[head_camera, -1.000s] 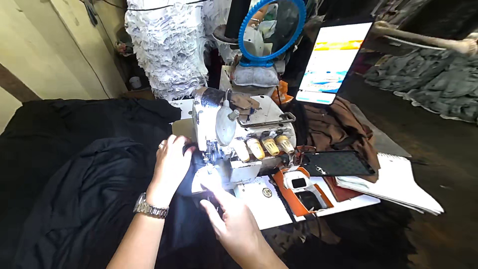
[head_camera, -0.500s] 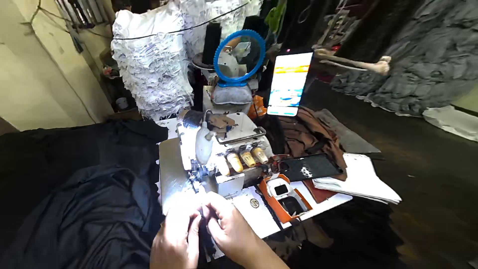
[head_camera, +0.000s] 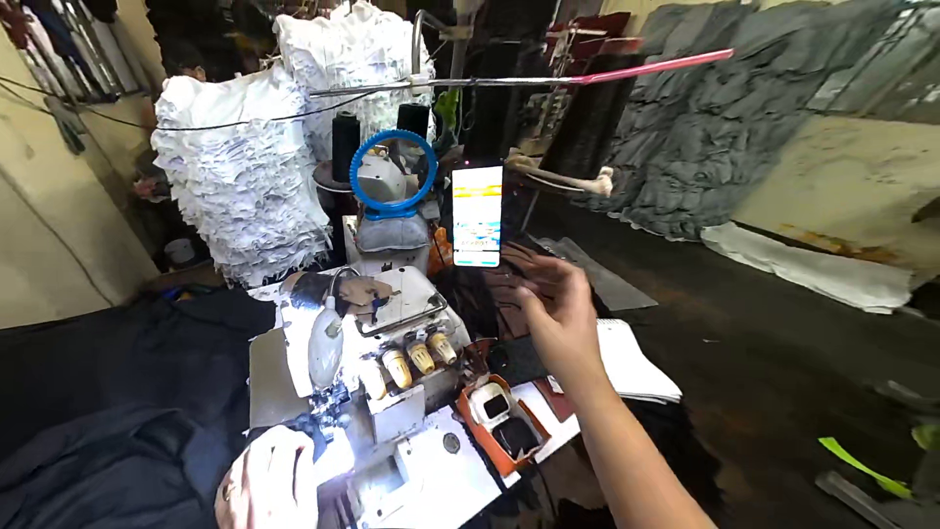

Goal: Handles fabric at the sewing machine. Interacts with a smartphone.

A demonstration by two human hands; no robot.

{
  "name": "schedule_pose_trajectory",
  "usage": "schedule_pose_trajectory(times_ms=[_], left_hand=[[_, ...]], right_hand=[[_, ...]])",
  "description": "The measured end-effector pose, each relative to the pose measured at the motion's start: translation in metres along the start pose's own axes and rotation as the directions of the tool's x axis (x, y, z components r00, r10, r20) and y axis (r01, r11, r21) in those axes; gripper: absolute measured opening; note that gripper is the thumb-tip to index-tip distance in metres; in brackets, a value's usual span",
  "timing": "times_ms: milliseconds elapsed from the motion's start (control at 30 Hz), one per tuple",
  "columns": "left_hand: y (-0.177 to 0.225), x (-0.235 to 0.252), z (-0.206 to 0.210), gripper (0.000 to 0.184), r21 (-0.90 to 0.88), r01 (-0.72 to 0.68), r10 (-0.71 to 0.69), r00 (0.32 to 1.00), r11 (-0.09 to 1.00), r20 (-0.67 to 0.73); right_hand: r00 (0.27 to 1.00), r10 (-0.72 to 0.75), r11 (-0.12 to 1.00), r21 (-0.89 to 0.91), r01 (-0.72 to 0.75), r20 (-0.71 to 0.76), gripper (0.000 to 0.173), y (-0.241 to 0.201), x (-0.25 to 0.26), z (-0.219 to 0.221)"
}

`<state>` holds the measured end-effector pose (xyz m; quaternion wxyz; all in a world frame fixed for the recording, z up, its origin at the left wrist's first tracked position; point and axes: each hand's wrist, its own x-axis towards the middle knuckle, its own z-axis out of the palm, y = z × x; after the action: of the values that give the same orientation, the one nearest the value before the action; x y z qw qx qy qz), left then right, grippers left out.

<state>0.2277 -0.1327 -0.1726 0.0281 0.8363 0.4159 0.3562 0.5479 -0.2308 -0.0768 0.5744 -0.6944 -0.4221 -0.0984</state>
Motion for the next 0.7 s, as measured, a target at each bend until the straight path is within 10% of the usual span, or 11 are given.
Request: schedule_pose_trajectory(times_ms=[133,367,700], left_hand=[[-0.007,-0.003,0.019,0.016,0.178,-0.064,0.09,0.986,0.982,-0.144],[-0.017,-0.009,0.03,0.02,0.236,-0.022,0.043,0.995,0.971,-0.086],[-0.01,-0.007,0.022,0.017,0.228,-0.043,0.072,0.99,0.973,-0.123]], right_hand=[[0.975,0.186,0.982,-0.003,-0.187,0.125,0.084,0.035,0.043,0.02],[0.963,0.18,0.972,0.117,-0.206,0.198,0.103,0.054,0.06,0.042],[0.958,0.22,0.966,0.094,-0.24,0.185,0.076,0.05,0.07,0.043]])
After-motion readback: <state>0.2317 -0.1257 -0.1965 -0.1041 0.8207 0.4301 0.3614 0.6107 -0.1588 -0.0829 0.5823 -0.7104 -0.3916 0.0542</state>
